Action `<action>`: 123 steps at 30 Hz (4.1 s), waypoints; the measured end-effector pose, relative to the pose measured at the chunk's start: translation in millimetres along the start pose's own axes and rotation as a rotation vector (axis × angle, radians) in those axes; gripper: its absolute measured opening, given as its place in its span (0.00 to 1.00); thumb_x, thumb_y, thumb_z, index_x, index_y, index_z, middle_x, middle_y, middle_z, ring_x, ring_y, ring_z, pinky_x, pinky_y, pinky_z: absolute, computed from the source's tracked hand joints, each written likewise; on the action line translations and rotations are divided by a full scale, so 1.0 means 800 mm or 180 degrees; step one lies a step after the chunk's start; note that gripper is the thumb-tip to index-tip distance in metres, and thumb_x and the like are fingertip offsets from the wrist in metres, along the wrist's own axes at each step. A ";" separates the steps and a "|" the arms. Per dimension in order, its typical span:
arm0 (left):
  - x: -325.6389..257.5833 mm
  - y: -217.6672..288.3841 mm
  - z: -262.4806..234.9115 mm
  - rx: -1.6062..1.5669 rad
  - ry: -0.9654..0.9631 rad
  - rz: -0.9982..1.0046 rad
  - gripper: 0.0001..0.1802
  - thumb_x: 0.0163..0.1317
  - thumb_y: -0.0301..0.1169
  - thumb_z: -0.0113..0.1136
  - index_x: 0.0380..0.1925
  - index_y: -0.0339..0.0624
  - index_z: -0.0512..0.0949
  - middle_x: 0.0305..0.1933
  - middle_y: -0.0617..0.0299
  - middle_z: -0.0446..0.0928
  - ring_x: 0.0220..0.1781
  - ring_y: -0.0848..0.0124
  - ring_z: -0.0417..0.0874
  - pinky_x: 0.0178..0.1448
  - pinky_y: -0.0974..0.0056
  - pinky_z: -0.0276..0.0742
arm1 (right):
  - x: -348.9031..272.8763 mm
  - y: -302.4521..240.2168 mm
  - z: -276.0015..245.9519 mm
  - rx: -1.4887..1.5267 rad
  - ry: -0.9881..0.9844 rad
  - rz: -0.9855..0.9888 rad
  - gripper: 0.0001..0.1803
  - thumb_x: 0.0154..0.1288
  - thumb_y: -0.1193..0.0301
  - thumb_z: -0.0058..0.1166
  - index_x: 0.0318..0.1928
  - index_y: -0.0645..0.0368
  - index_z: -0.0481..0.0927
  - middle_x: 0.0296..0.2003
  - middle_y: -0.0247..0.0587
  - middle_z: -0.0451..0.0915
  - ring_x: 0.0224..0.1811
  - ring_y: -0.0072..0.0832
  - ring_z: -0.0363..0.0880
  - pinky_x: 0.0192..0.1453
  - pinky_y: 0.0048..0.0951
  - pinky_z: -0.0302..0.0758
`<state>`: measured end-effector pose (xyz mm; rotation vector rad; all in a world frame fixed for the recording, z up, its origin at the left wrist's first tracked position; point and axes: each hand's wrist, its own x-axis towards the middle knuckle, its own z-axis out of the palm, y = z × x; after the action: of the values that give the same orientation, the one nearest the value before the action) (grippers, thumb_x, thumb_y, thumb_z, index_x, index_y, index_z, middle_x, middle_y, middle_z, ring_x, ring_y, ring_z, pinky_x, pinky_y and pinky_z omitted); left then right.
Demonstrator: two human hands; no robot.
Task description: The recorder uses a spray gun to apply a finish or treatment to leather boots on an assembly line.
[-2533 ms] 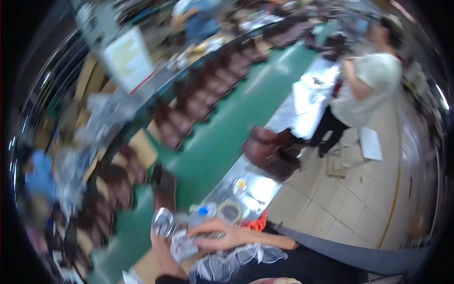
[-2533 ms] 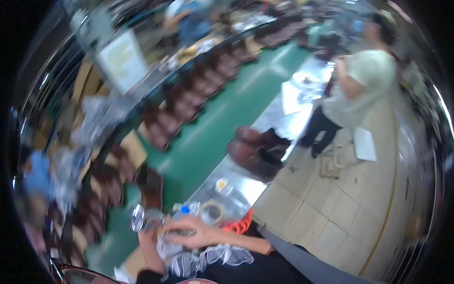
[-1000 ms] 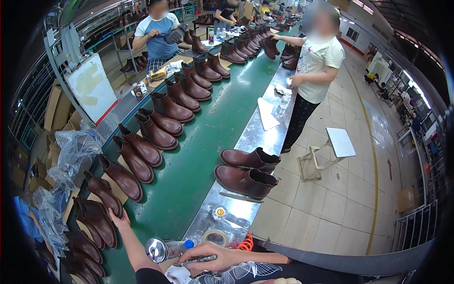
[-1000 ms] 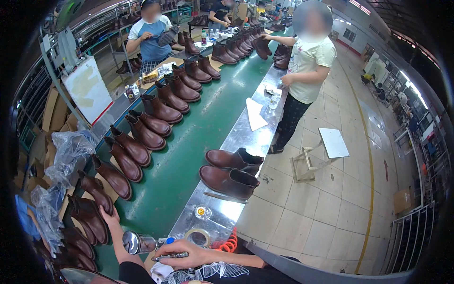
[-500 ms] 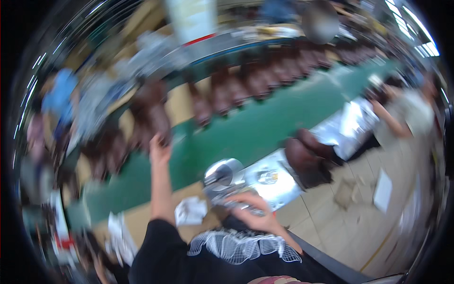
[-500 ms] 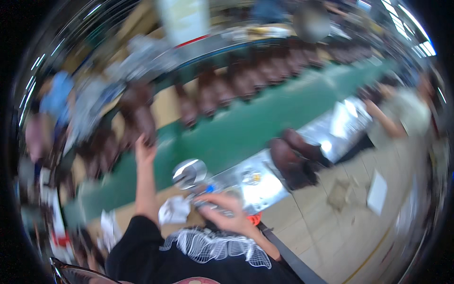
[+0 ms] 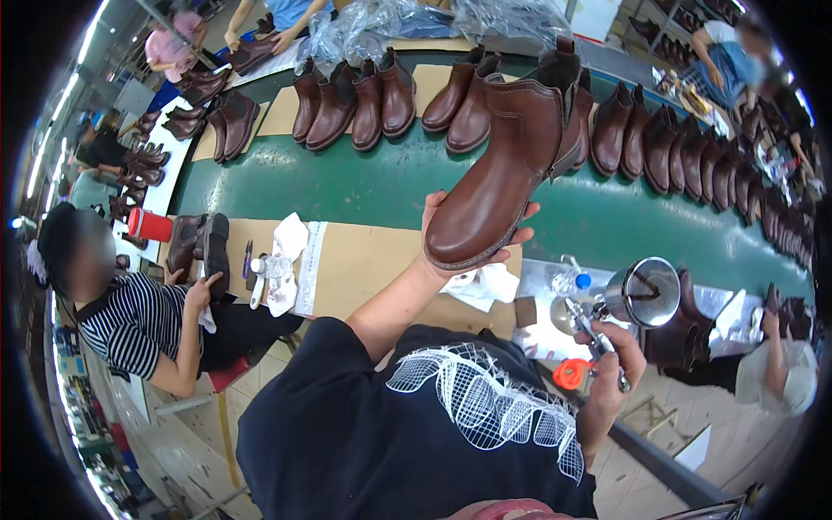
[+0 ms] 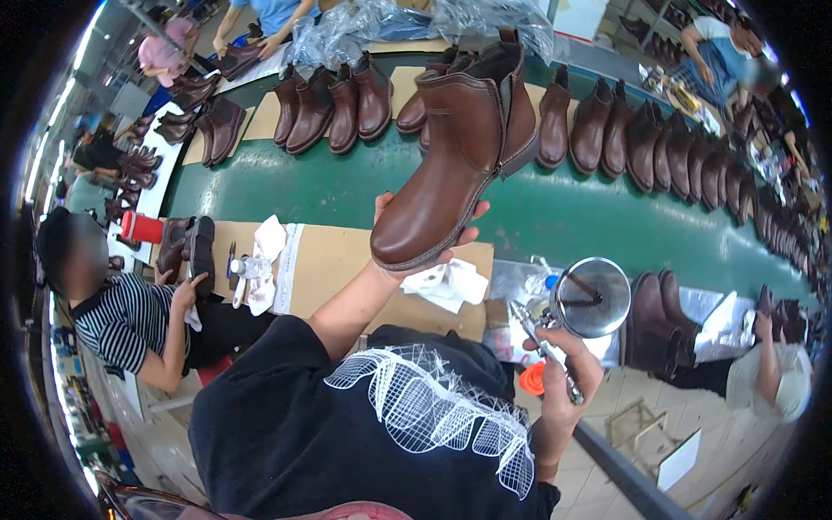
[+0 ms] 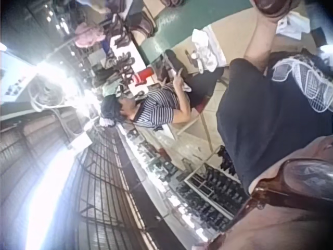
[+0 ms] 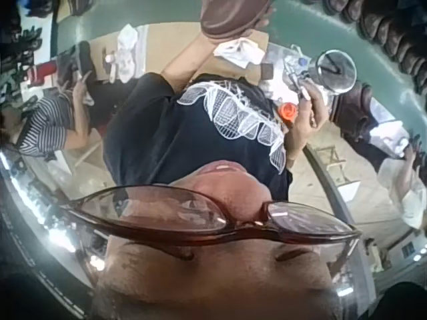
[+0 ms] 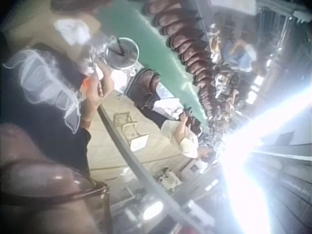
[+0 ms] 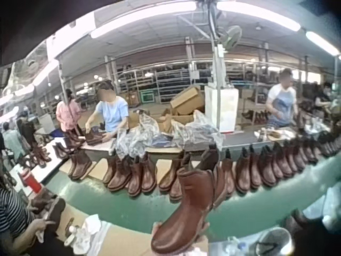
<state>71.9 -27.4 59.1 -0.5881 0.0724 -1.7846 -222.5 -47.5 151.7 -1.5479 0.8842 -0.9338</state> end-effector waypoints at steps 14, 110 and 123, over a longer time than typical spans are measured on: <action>-0.090 -0.013 -0.020 0.2588 0.1478 0.0225 0.45 0.55 0.32 0.67 0.71 0.36 0.56 0.66 0.47 0.70 0.68 0.49 0.72 0.68 0.42 0.73 | -0.029 -0.061 0.035 -0.0610 0.0151 -0.0369 0.17 0.66 0.66 0.55 0.48 0.68 0.82 0.36 0.43 0.83 0.40 0.27 0.80 0.47 0.27 0.71; -0.116 -0.026 -0.048 0.5169 0.1653 0.1879 0.48 0.52 0.38 0.75 0.68 0.35 0.58 0.63 0.52 0.69 0.64 0.63 0.72 0.68 0.58 0.68 | -0.027 -0.078 0.065 -0.0700 -0.0112 -0.0566 0.16 0.63 0.64 0.57 0.43 0.65 0.84 0.35 0.42 0.86 0.36 0.30 0.78 0.49 0.32 0.68; -0.121 -0.016 -0.054 0.6213 0.1299 0.1999 0.56 0.49 0.33 0.77 0.73 0.33 0.51 0.66 0.50 0.66 0.67 0.61 0.71 0.70 0.56 0.68 | -0.022 -0.080 0.088 -0.0921 -0.0485 -0.0718 0.16 0.58 0.63 0.63 0.42 0.61 0.85 0.34 0.40 0.86 0.31 0.29 0.77 0.46 0.31 0.65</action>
<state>59.8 54.6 -7.8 1.0876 -0.9788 -0.6679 -161.7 6.3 204.4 -1.9721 0.7712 -0.8584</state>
